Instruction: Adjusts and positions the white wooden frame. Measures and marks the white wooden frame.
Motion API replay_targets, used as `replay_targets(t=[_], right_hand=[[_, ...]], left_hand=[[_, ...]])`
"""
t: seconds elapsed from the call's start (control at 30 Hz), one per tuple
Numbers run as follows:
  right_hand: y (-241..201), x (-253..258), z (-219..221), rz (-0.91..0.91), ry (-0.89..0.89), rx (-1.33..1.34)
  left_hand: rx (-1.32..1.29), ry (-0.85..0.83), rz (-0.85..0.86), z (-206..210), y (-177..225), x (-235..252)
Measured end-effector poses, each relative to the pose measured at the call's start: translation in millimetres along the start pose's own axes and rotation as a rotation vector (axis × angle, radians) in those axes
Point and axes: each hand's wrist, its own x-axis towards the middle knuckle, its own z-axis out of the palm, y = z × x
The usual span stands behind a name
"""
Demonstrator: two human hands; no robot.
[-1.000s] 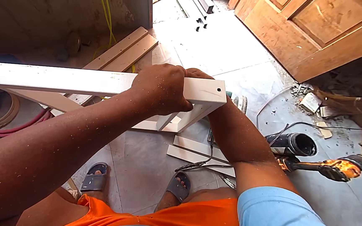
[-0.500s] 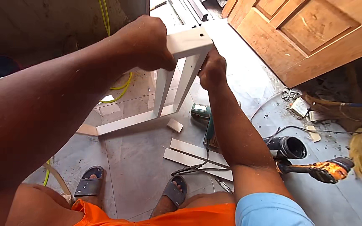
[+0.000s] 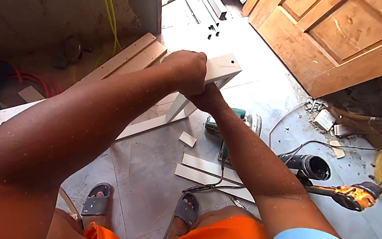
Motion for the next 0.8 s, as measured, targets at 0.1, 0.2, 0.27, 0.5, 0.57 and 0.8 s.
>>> replay_targets(t=[0.1, 0.2, 0.27, 0.5, 0.57, 0.8], right_hand=[[-6.0, 8.5, -0.9, 0.068, -0.085, 0.017], [-15.5, 11.4, 0.8, 0.014, -0.101, -0.011], [-23.6, 8.4, 10.4, 0.042, -0.087, 0.016], [-10.5, 4.2, 31.4, -0.057, 0.072, 0.053], [-6.7, 8.7, 35.2, -0.080, 0.085, 0.070], [-10.3, 20.9, 33.6, -0.018, 0.029, 0.075]], left_hand=[[-0.011, -0.050, -0.010, -3.6, -9.3, 1.0], [-0.018, -0.031, -0.059, -5.6, -15.6, -7.1], [-0.050, 0.017, -0.083, 1.7, -23.8, -14.3], [-0.015, 0.056, -0.118, 7.7, -31.4, -28.3], [-0.009, 0.066, -0.126, 7.5, -35.6, -28.5], [-0.068, 0.076, -0.145, 7.2, -40.7, -20.0]])
